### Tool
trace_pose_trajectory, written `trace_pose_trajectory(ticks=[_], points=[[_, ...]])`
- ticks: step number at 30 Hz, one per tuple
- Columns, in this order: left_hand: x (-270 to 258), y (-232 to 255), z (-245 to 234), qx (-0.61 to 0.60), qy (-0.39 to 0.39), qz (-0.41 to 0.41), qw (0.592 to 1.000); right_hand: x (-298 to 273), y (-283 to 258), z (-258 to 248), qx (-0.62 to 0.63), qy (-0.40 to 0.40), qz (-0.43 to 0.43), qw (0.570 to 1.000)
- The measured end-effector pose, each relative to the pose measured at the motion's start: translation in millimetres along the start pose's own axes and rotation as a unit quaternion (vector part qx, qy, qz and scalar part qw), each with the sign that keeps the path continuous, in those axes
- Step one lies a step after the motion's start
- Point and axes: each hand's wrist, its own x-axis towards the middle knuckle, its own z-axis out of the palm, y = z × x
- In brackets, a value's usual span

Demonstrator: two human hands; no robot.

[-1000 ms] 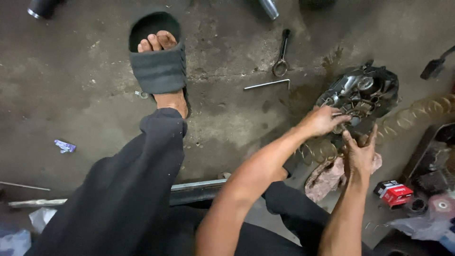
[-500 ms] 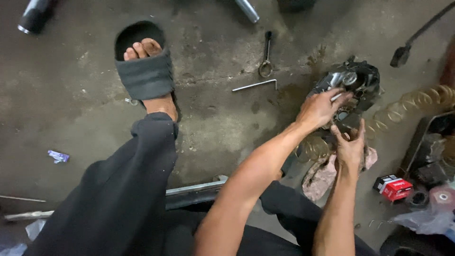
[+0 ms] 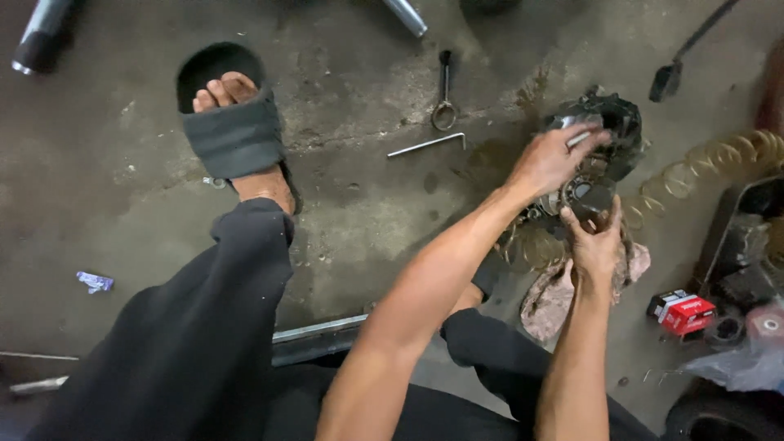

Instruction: The person carries a mechanical assembly into a workshop, places it on the floor, and uses an Allen key to tighten bolts on the component. They then dip a brush into a tray of dark liquid and apply it to the assembly's surfaces.

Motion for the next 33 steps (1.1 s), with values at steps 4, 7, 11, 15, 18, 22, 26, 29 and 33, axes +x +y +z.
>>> trace_pose_trajectory(ticks=[4, 7, 11, 15, 18, 22, 26, 29, 33], points=[[-1, 4, -13, 0.174, -0.044, -0.065, 0.982, -8, -34, 6, -0.024, 0.007, 0.005, 1.000], [3, -43, -3, 0.298, -0.095, -0.126, 0.941, -2, -18, 5, -0.013, 0.014, 0.001, 1.000], [-17, -53, -7, 0.345, -0.044, -0.120, 0.930, -3, -23, 13, -0.014, 0.055, -0.052, 0.997], [-34, -56, -14, 0.404, -0.045, -0.116, 0.906, 6, 2, 18, 0.048, 0.058, -0.054, 0.996], [-52, -45, -20, 0.393, -0.088, -0.121, 0.907, 3, -3, 25, 0.057, 0.065, -0.059, 0.994], [-56, -74, -28, 0.327, -0.119, -0.108, 0.931, 4, -12, 31, 0.067, 0.084, -0.008, 0.994], [-70, -96, -42, 0.299, -0.011, -0.129, 0.945, 16, 1, 35, 0.058, 0.090, 0.030, 0.994], [-52, -168, -73, 0.198, -0.012, -0.147, 0.969, 6, -13, 44, 0.073, 0.108, 0.046, 0.990], [-111, -66, -101, 0.227, 0.096, -0.147, 0.958, -8, -51, 43, 0.098, 0.109, 0.059, 0.987]])
